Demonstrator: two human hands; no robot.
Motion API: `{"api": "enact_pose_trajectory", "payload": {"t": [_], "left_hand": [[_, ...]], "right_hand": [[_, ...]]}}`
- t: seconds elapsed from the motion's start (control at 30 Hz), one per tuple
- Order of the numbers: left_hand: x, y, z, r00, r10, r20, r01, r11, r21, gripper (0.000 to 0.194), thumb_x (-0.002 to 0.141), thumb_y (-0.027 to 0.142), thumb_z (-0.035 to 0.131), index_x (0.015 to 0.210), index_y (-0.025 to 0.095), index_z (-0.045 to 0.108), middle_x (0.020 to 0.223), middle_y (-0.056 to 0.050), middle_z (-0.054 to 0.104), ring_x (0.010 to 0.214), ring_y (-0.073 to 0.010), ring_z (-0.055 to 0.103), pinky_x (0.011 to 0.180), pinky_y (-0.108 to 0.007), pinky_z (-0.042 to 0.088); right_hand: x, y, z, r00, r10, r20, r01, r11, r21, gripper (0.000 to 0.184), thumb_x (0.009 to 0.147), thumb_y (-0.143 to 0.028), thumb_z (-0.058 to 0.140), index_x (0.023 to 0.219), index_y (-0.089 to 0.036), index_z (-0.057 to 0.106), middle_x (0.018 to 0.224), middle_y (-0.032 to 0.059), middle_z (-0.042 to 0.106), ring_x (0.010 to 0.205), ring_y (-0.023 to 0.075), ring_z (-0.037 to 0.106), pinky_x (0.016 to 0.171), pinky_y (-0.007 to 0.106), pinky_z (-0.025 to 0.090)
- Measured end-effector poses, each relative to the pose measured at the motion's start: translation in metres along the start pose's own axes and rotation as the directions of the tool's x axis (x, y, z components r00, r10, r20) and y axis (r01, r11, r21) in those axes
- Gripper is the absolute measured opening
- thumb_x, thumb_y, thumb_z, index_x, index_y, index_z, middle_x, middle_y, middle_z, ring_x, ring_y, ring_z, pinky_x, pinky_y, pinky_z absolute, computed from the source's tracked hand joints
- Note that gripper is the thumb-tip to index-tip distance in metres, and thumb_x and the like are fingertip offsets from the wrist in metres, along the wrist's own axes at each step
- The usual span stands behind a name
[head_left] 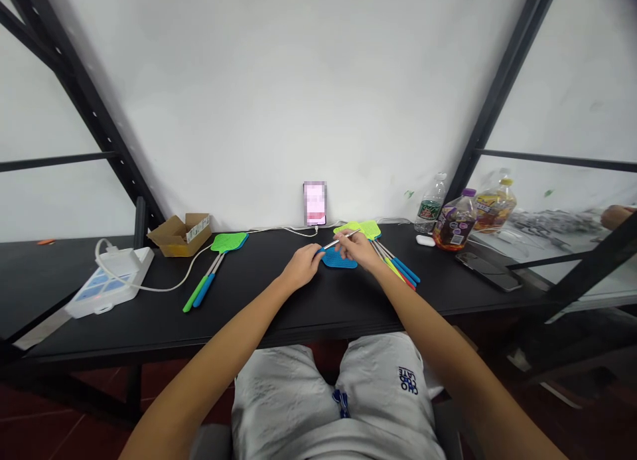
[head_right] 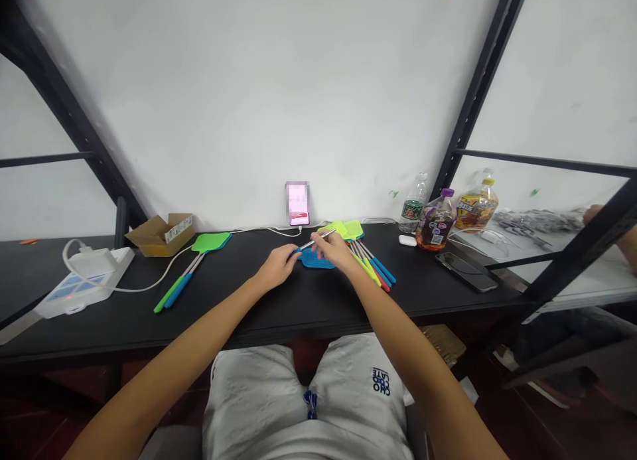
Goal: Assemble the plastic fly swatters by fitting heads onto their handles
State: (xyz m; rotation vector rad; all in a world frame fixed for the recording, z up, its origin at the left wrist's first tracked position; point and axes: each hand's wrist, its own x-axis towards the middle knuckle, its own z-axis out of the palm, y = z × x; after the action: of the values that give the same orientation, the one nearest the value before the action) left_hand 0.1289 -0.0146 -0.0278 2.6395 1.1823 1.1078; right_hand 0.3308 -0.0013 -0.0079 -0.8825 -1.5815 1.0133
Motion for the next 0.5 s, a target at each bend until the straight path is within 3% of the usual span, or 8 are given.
{"api": "enact_pose_trajectory", "payload": {"t": [0.07, 0.13, 0.27, 0.37, 0.43, 0.5], "left_hand": [[0.0, 0.004, 0.001, 1.0, 0.013, 0.018, -0.012, 1.0, -0.018, 0.027, 0.099, 0.033, 0.037, 0.088, 0.019, 0.057, 0.084, -0.005, 0.061, 0.08, -0.0176, 0.058, 0.076, -0.03, 0.044], [0.001, 0.005, 0.001, 1.0, 0.012, 0.028, -0.012, 1.0, -0.025, 0.027, 0.099, 0.033, 0.037, 0.086, 0.019, 0.056, 0.081, -0.004, 0.061, 0.076, -0.0172, 0.057, 0.074, -0.029, 0.043], [0.001, -0.004, -0.002, 0.999, -0.038, 0.021, 0.038, 0.999, 0.007, 0.026, 0.099, 0.033, 0.038, 0.086, 0.019, 0.056, 0.08, -0.004, 0.061, 0.075, -0.0177, 0.058, 0.072, -0.029, 0.043], [0.0, -0.015, -0.005, 0.993, -0.121, 0.003, 0.12, 0.992, 0.045, 0.025, 0.098, 0.033, 0.039, 0.085, 0.02, 0.056, 0.079, -0.005, 0.062, 0.075, -0.0187, 0.059, 0.071, -0.03, 0.043], [-0.001, -0.021, -0.006, 0.985, -0.173, -0.009, 0.173, 0.983, 0.064, 0.023, 0.097, 0.032, 0.041, 0.085, 0.019, 0.056, 0.079, -0.005, 0.063, 0.076, -0.0194, 0.06, 0.071, -0.031, 0.044], [-0.001, -0.026, -0.007, 0.98, -0.197, -0.008, 0.197, 0.977, 0.081, 0.02, 0.096, 0.029, 0.043, 0.086, 0.019, 0.057, 0.082, -0.006, 0.064, 0.078, -0.0201, 0.06, 0.073, -0.032, 0.045]], "right_hand": [[-0.001, 0.001, 0.005, 0.994, 0.02, 0.107, -0.025, 0.999, 0.046, 0.048, 0.077, -0.066, 0.061, 0.084, -0.018, 0.06, 0.068, 0.003, 0.065, 0.046, 0.0107, 0.054, 0.038, 0.021, 0.033], [0.0, 0.002, 0.005, 0.995, 0.009, 0.095, -0.017, 0.996, 0.086, 0.049, 0.078, -0.066, 0.062, 0.083, -0.017, 0.06, 0.067, 0.0033, 0.065, 0.049, 0.0111, 0.056, 0.039, 0.02, 0.035], [0.005, 0.001, -0.013, 0.985, 0.016, -0.172, 0.016, 0.983, 0.184, 0.051, 0.076, -0.068, 0.063, 0.08, -0.018, 0.057, 0.063, 0.001, 0.06, 0.049, 0.0098, 0.054, 0.04, 0.02, 0.036], [0.008, -0.001, -0.029, 0.908, 0.039, -0.417, 0.06, 0.973, 0.221, 0.051, 0.078, -0.069, 0.061, 0.073, -0.019, 0.05, 0.056, -0.0022, 0.052, 0.044, 0.0076, 0.046, 0.038, 0.019, 0.032], [0.009, 0.0, -0.034, 0.873, 0.056, -0.484, 0.056, 0.975, 0.215, 0.051, 0.08, -0.068, 0.06, 0.069, -0.02, 0.045, 0.053, -0.0034, 0.048, 0.042, 0.0071, 0.043, 0.036, 0.02, 0.03], [0.01, 0.003, -0.033, 0.878, 0.078, -0.472, 0.025, 0.978, 0.208, 0.05, 0.081, -0.066, 0.06, 0.068, -0.021, 0.044, 0.053, -0.003, 0.048, 0.041, 0.0074, 0.043, 0.035, 0.02, 0.029]]}}
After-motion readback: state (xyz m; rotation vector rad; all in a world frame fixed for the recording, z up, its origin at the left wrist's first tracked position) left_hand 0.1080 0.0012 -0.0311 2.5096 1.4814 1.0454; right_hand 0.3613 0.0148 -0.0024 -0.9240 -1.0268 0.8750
